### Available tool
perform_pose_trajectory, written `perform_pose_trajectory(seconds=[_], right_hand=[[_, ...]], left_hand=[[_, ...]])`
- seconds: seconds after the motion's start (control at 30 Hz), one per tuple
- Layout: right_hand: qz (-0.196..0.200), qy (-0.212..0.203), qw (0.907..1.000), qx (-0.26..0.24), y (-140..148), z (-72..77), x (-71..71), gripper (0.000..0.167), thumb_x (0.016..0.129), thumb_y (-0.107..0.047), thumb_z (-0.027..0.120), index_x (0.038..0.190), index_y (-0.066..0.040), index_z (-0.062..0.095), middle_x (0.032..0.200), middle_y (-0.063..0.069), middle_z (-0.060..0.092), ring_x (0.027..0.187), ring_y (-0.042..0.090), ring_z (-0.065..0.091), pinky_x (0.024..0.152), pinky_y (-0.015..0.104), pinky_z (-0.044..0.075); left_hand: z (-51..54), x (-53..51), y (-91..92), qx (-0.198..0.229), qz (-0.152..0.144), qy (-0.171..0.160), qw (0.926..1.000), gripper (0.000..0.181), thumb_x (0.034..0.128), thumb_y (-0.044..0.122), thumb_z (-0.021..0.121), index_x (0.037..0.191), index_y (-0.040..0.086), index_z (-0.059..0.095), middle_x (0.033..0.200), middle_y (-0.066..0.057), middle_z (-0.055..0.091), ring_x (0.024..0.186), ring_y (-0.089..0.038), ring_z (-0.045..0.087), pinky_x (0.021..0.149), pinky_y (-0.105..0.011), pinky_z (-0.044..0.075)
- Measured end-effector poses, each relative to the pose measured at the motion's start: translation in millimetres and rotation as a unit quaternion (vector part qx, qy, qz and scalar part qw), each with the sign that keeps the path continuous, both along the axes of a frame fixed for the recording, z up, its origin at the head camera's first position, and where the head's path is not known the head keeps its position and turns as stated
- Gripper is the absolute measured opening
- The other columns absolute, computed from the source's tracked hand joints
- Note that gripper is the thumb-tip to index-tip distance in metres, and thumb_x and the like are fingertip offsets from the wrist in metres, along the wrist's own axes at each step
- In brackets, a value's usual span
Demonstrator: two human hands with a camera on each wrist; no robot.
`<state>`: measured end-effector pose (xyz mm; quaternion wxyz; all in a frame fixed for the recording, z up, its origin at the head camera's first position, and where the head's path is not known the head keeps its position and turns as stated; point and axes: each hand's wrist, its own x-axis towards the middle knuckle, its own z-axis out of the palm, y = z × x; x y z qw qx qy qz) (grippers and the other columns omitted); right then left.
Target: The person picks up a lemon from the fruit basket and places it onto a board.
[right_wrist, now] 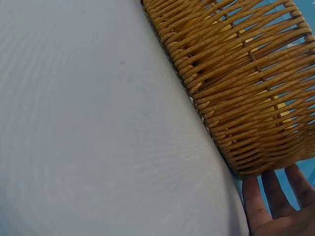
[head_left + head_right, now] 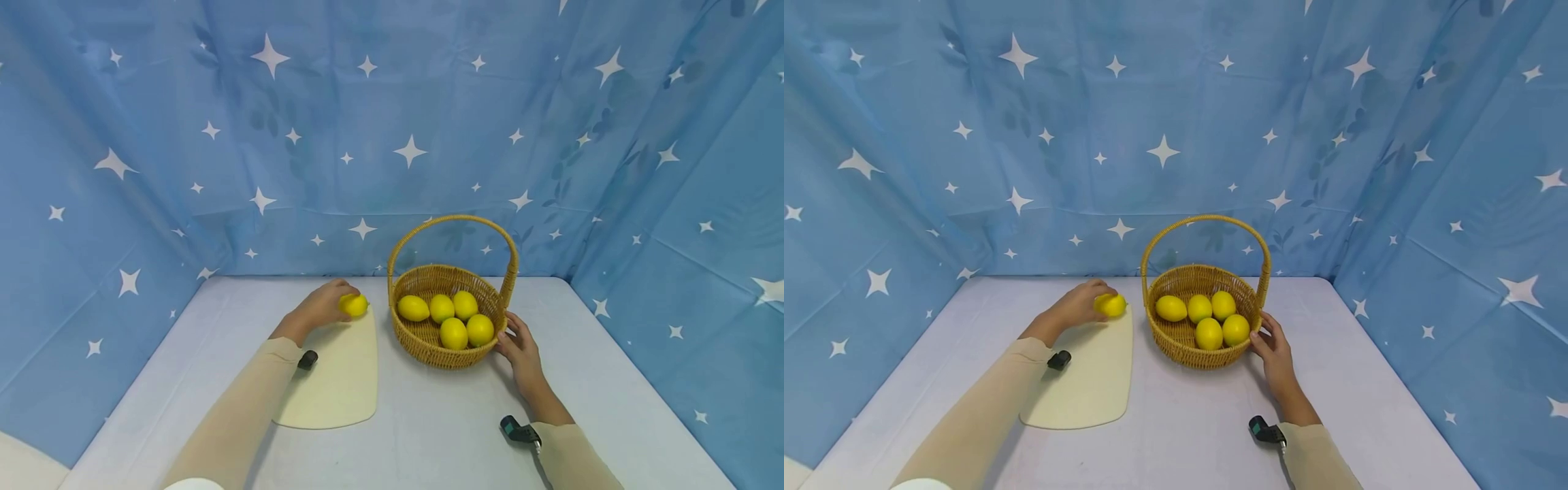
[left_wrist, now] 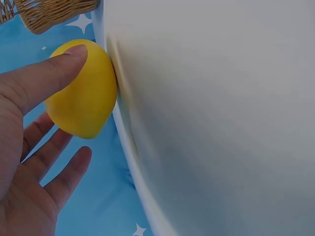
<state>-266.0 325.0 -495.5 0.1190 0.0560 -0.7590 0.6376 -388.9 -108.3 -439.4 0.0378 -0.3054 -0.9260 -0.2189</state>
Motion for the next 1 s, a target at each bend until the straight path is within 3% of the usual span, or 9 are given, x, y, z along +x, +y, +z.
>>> perform_pose_trajectory(seconds=[0.33, 0.8, 1.0], right_hand=[[-0.005, 0.001, 1.0000, 0.002, 0.7, -1.4, -1.7, 0.057, 0.103, -0.032, 0.049, 0.154, -0.021, 0.026, 0.153, 0.014, 0.028, 0.124, 0.019, 0.045, 0.088, 0.023, 0.050], [-0.001, 0.007, 1.0000, -0.006, 1.9, -1.6, -1.2, 0.056, 0.103, -0.028, 0.049, 0.154, -0.019, 0.027, 0.152, 0.014, 0.030, 0.125, 0.023, 0.044, 0.089, 0.027, 0.051], [0.001, 0.011, 0.9999, -0.006, 0.6, -0.5, 0.2, 0.055, 0.104, -0.026, 0.048, 0.154, -0.018, 0.026, 0.151, 0.015, 0.030, 0.127, 0.026, 0.043, 0.089, 0.027, 0.051]], left_hand=[[-1.3, -3.6, 6.1, 0.007, -0.001, -0.019, 0.9998, 0.052, 0.0739, 0.018, 0.086, 0.121, 0.013, 0.065, 0.122, -0.006, 0.058, 0.115, -0.027, 0.052, 0.103, -0.044, 0.039], [4.3, 2.9, 8.1, -0.009, -0.002, -0.028, 0.9996, 0.050, 0.0743, 0.021, 0.086, 0.120, 0.018, 0.065, 0.122, -0.004, 0.058, 0.115, -0.028, 0.053, 0.100, -0.046, 0.041], [9.9, 8.1, 10.4, -0.026, -0.015, -0.014, 0.9994, 0.051, 0.0766, 0.026, 0.084, 0.123, 0.017, 0.065, 0.125, -0.003, 0.058, 0.120, -0.027, 0.051, 0.104, -0.046, 0.038]])
